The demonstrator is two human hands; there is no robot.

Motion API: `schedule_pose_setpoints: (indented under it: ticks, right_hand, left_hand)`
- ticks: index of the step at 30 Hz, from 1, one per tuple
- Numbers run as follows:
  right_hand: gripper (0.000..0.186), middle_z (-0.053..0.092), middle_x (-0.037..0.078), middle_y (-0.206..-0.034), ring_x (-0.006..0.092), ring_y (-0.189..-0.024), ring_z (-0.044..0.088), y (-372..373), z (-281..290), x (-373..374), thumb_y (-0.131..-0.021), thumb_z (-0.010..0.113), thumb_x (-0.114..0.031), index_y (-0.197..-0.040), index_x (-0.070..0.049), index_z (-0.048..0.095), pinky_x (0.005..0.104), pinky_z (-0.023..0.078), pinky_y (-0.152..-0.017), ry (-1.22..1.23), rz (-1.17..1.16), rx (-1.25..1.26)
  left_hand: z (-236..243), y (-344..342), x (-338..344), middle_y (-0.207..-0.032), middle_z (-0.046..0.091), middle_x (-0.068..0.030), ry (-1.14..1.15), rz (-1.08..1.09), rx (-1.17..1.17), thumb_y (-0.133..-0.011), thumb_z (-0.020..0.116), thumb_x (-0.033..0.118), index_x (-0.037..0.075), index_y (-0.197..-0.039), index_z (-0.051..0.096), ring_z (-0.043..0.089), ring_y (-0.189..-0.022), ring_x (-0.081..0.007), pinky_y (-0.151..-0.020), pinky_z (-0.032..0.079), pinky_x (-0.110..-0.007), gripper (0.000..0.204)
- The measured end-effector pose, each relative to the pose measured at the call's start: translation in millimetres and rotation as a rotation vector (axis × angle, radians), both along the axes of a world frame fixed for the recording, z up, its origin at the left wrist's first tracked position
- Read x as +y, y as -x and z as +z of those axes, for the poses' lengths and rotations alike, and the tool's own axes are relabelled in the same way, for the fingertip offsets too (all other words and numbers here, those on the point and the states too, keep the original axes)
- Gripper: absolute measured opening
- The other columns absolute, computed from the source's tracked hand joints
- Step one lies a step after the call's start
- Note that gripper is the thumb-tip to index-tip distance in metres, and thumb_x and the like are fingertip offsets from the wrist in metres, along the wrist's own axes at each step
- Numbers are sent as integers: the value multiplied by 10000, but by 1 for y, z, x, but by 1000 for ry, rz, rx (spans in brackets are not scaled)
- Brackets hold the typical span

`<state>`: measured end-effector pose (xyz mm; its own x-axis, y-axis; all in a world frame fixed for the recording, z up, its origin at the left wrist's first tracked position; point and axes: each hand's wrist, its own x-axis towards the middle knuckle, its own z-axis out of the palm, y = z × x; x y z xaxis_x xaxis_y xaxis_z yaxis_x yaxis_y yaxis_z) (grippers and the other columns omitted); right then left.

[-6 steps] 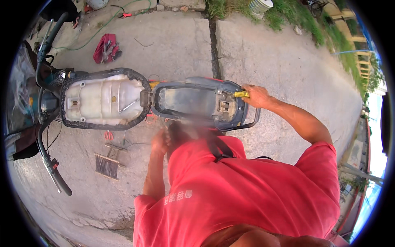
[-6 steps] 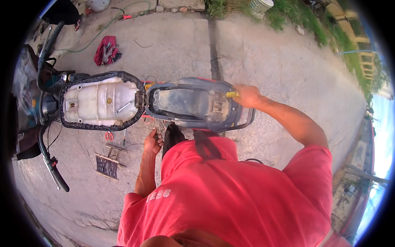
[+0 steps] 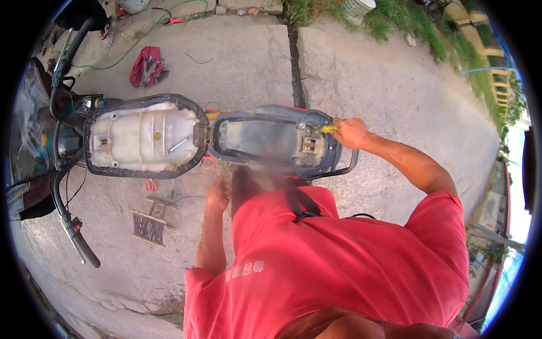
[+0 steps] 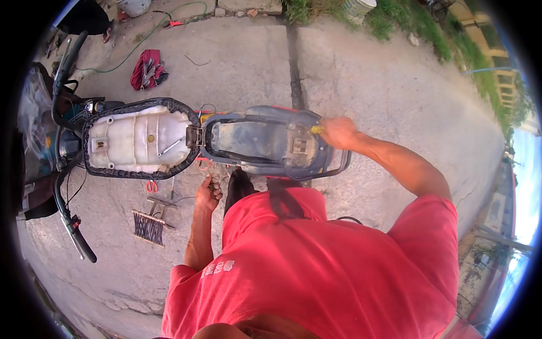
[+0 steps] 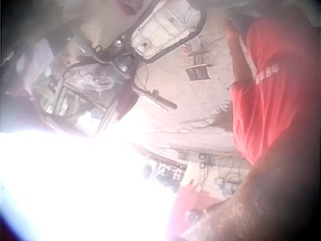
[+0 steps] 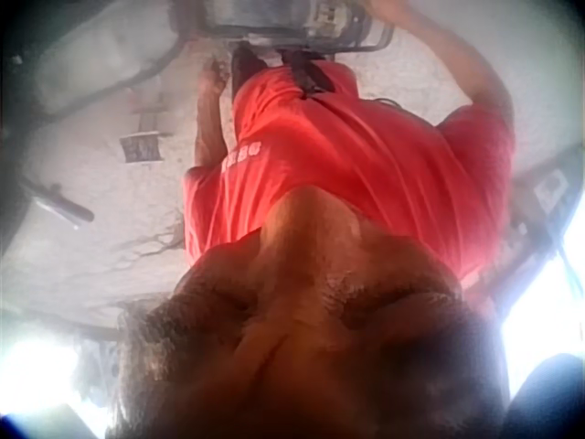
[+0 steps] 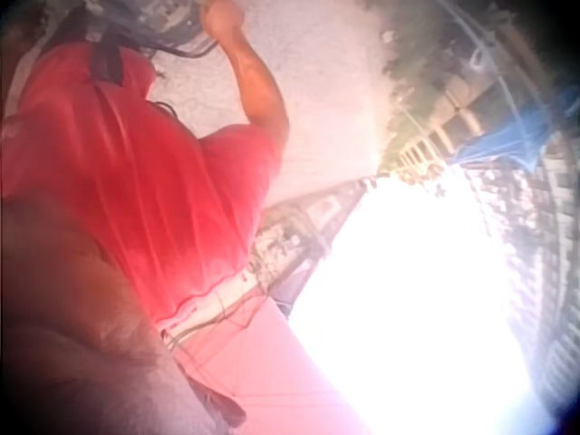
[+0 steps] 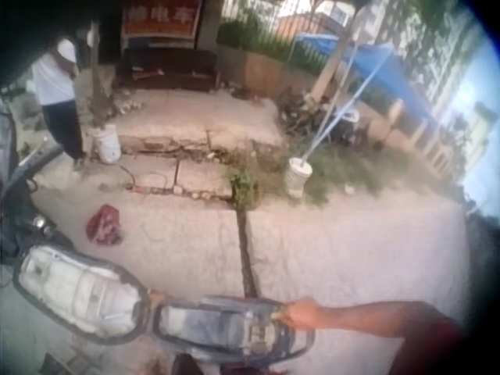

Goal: The person uses a screwdriver to remove and replace screws from the body of a scooter, reaching into an open compartment to manipulate components by hand.

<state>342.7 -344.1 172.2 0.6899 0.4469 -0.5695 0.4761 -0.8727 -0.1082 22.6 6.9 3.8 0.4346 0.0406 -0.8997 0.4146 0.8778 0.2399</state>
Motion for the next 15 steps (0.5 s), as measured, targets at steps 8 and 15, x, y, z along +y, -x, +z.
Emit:
schedule_pose_setpoints:
  ticks: [8,15]
  right_hand:
    - [355,674,204,-938,356,-893,667,-5,-6,-12,-867,637,-334,-1057,-35,621,449,526,-746,-10,-247,154]
    - [284,670,207,-803,349,-734,679,9,-17,-38,-914,605,-284,-960,-5,632,450,524,-665,-13,-51,75]
  left_hand:
    - [-7,2,-6,-647,513,-9,19,44,24,-993,555,380,146,-815,531,421,-512,-122,-465,325,-276,295]
    - [-11,32,-14,-646,504,-5,-81,-60,52,-983,560,392,111,-812,568,428,-516,-145,-476,313,-303,329]
